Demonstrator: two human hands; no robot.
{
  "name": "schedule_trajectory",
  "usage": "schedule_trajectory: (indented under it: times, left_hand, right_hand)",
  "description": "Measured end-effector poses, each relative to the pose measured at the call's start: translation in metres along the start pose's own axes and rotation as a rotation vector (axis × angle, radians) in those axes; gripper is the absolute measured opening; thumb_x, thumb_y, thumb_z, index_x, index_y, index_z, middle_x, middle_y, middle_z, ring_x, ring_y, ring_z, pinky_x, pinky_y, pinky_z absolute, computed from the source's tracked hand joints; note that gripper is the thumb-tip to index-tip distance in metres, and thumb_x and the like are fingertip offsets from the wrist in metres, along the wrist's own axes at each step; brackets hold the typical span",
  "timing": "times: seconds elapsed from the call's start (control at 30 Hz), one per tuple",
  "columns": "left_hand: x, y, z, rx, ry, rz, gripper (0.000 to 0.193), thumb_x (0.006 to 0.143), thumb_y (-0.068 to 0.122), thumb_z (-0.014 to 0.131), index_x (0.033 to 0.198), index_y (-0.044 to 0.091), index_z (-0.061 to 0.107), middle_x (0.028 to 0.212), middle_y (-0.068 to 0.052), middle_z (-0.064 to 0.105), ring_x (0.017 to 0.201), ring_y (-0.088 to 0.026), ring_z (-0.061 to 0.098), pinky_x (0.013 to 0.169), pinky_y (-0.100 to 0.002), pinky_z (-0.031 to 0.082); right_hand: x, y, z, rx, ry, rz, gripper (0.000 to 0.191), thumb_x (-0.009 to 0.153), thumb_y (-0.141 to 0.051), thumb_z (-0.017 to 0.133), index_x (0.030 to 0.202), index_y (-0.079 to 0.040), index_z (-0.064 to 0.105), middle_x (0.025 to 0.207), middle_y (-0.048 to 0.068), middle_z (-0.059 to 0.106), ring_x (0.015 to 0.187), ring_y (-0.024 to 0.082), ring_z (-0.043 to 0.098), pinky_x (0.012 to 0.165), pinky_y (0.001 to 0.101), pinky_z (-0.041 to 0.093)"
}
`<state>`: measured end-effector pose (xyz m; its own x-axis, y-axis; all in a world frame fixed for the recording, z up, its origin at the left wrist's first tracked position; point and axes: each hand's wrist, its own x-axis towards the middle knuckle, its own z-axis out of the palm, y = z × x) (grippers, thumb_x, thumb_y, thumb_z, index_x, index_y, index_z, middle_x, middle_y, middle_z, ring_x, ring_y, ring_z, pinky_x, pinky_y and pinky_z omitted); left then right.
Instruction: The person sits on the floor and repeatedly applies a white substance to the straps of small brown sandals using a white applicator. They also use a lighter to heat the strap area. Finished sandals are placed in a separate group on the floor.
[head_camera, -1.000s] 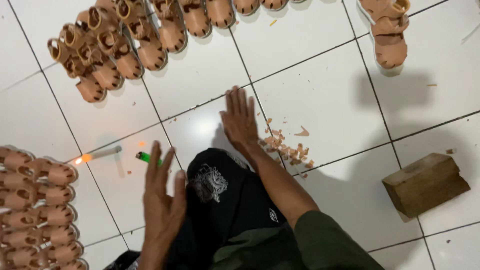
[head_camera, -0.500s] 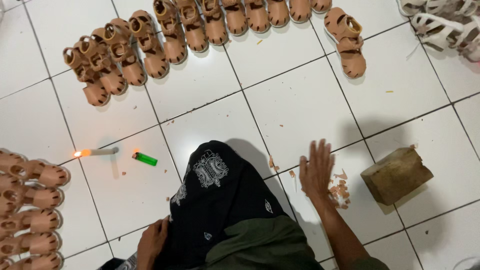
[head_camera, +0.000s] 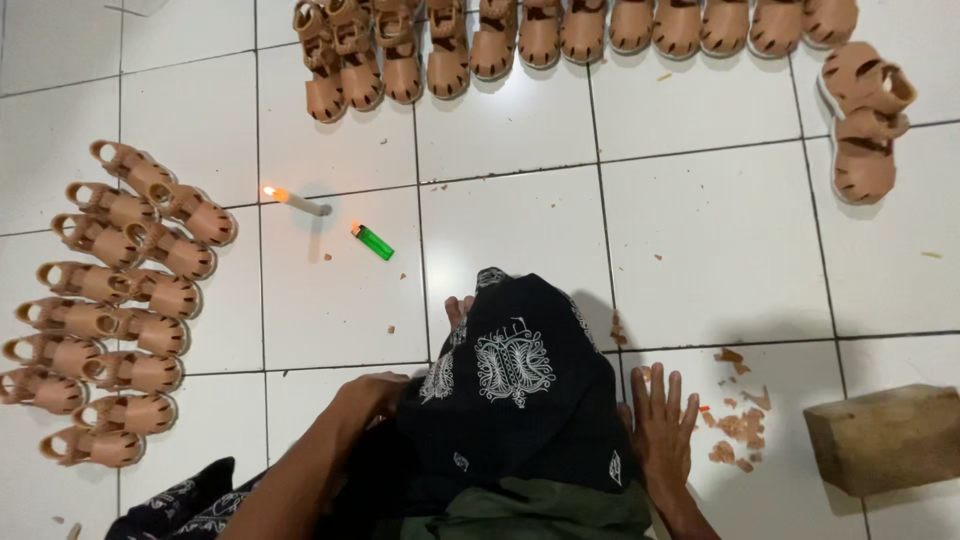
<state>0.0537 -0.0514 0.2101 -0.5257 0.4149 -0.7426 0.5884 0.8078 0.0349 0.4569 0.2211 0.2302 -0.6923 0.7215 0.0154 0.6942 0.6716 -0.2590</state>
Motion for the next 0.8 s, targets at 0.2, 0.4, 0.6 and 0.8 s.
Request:
schedule_trajectory:
  times: [0.2, 0.4, 0.6, 0.8]
  left_hand:
    - [0.072, 0.163, -0.022, -0.526, 0.441, 0.077, 0.054, 0.102, 0.028, 0.065, 0.142, 0.0, 0.042, 0.147, -0.03, 0.043, 0.136, -0.044, 0.043, 0.112, -0.049, 0.041]
    - [0.049, 0.178, -0.029, -0.394, 0.416, 0.321, 0.048, 0.101, 0.032, 0.065, 0.136, 0.003, 0.049, 0.141, -0.026, 0.048, 0.132, -0.04, 0.047, 0.108, -0.047, 0.044]
    - [-0.067, 0.041, -0.002, 0.191, 0.078, 0.438, 0.034, 0.098, 0.036, 0.063, 0.119, 0.009, 0.065, 0.124, -0.018, 0.064, 0.118, -0.034, 0.06, 0.097, -0.043, 0.051]
    - [-0.12, -0.006, 0.04, 0.215, 0.062, 0.456, 0.034, 0.096, 0.041, 0.06, 0.102, 0.015, 0.081, 0.107, -0.01, 0.079, 0.104, -0.027, 0.073, 0.086, -0.04, 0.058]
  right_hand:
    - [0.027, 0.003, -0.017, -0.445, -0.25, 0.013, 0.067, 0.098, -0.033, 0.048, 0.161, -0.02, 0.027, 0.17, 0.005, 0.022, 0.158, 0.029, 0.019, 0.126, 0.0531, 0.016]
    - [-0.007, -0.014, -0.006, -0.603, -0.179, 0.012, 0.058, 0.103, -0.029, 0.044, 0.158, -0.015, 0.03, 0.163, 0.008, 0.027, 0.151, 0.028, 0.025, 0.123, 0.0489, 0.02]
    - [-0.033, -0.031, -0.011, -0.394, -0.151, 0.136, 0.046, 0.107, -0.024, 0.047, 0.15, -0.009, 0.041, 0.15, 0.012, 0.039, 0.141, 0.029, 0.038, 0.118, 0.0471, 0.03]
    - [-0.015, -0.072, -0.051, -0.01, -0.08, 0.314, 0.035, 0.111, -0.019, 0.05, 0.143, -0.003, 0.051, 0.137, 0.017, 0.051, 0.13, 0.03, 0.05, 0.112, 0.0453, 0.039]
